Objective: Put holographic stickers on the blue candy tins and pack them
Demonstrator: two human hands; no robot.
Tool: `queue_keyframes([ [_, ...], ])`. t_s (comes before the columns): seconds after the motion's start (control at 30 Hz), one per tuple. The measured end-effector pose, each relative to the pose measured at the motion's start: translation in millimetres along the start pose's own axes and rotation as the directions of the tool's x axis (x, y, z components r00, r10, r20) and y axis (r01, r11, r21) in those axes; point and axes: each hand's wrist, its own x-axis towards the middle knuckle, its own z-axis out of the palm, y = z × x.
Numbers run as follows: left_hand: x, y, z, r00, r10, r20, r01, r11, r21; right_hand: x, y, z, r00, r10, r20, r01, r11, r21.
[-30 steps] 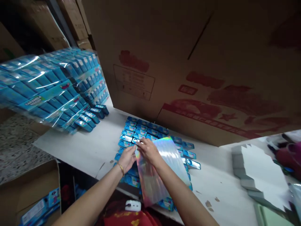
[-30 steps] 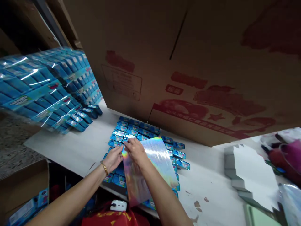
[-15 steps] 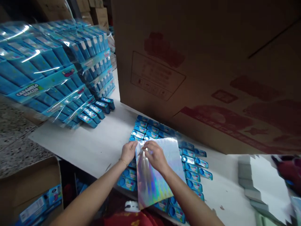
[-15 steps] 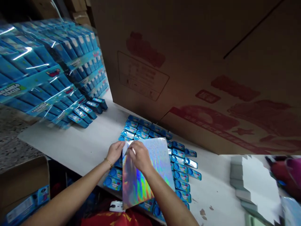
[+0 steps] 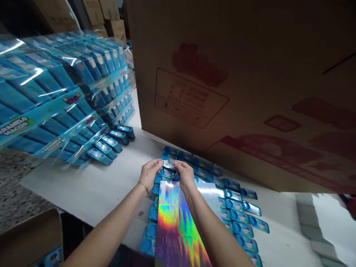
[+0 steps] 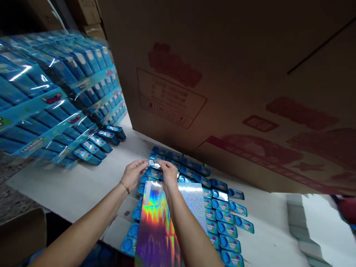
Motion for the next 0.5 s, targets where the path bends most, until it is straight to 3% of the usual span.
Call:
queue_keyframes([
  [0.2, 55.6, 2.0, 8.1, 0.988, 0.147, -0.055, -0.136, 0.978, 0.158, 32.0, 12.6, 23.9, 0.949, -0.242, -0.201, 0.192, 0.952, -0.236],
  [0.37, 105.8, -7.3, 7.8, 0.961, 0.275, -0.022, -0.246, 0.893, 0.377, 59.5, 13.7, 32.6, 0.914, -0.349, -0.207, 0.181, 0.807, -0.562],
  [0.5, 125.8, -16.2, 6.7, 0.958, 0.285, -0.029, -0.246, 0.869, 0.429, 70.4, 12.9, 30.3, 0.880, -0.445, -0.166, 0.190, 0.650, -0.735],
])
